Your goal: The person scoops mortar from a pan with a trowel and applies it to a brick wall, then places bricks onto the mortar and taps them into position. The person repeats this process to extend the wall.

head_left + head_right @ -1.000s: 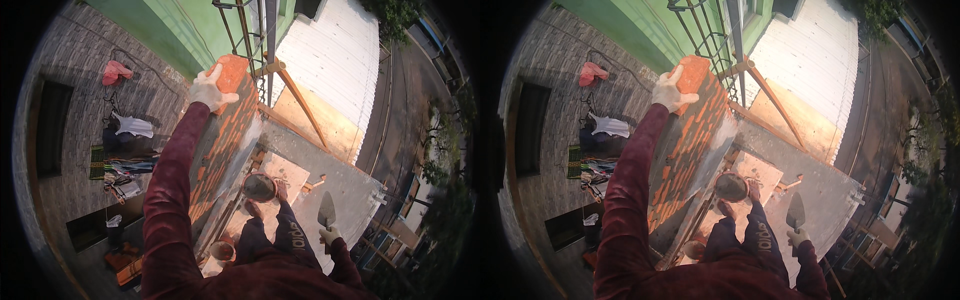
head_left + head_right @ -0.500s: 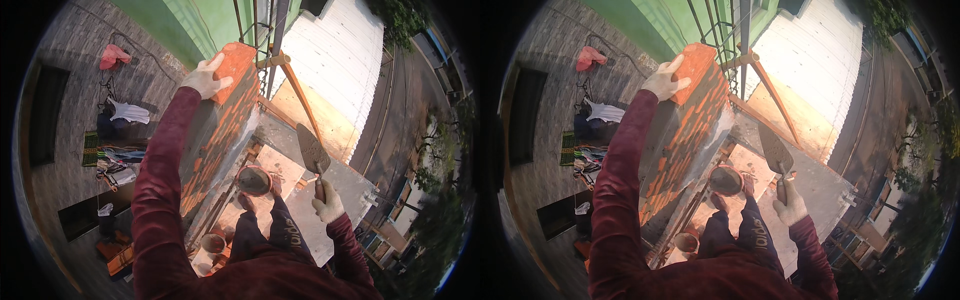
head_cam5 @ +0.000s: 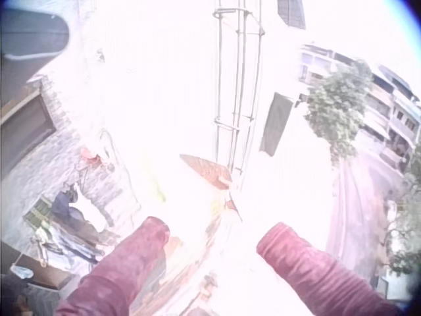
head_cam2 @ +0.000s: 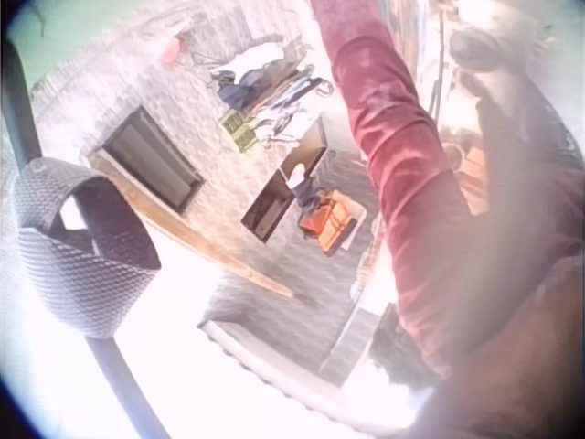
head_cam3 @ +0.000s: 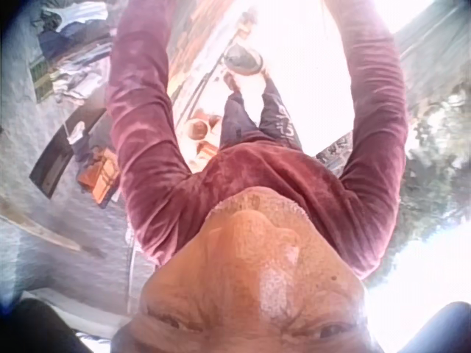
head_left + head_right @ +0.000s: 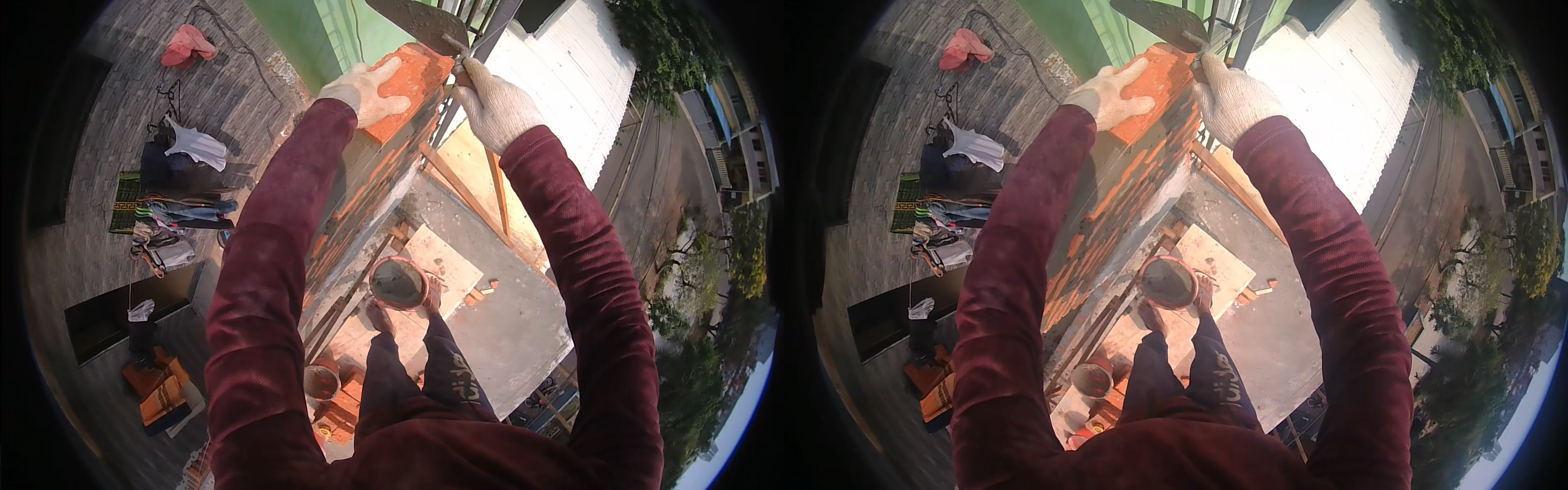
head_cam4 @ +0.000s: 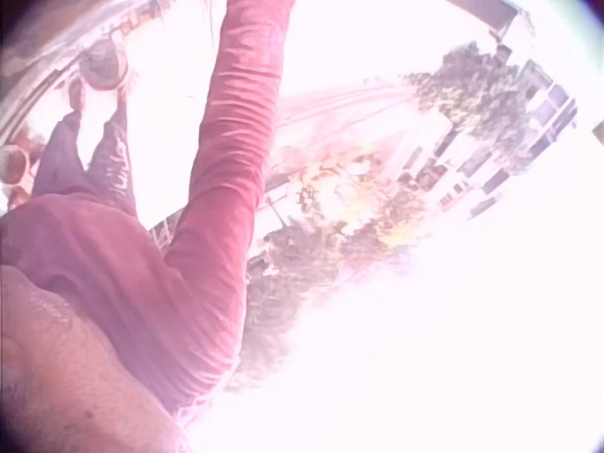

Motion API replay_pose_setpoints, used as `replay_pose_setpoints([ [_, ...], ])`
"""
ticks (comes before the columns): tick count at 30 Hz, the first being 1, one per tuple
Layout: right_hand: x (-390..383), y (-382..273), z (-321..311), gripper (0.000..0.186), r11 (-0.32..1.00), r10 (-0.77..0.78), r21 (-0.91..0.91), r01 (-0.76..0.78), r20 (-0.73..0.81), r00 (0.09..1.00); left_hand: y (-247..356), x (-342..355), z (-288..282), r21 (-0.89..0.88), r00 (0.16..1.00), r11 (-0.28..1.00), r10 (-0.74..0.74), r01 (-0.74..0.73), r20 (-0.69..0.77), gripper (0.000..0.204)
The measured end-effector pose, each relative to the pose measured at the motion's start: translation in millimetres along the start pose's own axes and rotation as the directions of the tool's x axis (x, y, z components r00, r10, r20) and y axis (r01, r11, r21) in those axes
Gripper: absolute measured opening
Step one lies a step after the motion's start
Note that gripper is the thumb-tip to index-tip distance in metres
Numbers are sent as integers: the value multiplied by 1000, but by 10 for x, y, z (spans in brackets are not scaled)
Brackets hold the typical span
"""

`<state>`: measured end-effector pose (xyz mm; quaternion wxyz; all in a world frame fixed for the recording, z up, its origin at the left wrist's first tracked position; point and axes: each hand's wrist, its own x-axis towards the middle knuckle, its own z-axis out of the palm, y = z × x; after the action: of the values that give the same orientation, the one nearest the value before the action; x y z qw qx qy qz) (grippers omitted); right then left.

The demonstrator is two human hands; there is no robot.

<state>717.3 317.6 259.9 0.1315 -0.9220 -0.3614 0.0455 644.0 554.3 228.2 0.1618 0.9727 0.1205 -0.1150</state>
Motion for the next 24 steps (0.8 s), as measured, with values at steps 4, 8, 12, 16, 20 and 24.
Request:
replay_pose_setpoints([
  [4,196,-63,-22,45,999,-42,13,42,-4,999,-63,-44,32,4,1000,1000,-15,15,-26,87],
  [8,257,6,65,48,1000,-15,4,15,1,1000,-58,-18,36,-5,1000,1000,9,-9,-26,87],
  [12,239,-43,20,47,998,-31,57,33,-49,998,-121,8,133,18,997,1000,18,-17,-69,86],
  [16,239,36,103,51,999,-38,-19,39,42,998,-175,47,246,-60,988,996,57,-66,-141,90],
  [20,194,-198,-101,51,998,-35,53,33,40,999,-563,-102,335,-122,970,981,125,-152,-208,86],
  [24,43,-300,-24,51,991,-124,43,128,-88,988,-540,-242,347,-183,964,969,118,-164,-238,79],
])
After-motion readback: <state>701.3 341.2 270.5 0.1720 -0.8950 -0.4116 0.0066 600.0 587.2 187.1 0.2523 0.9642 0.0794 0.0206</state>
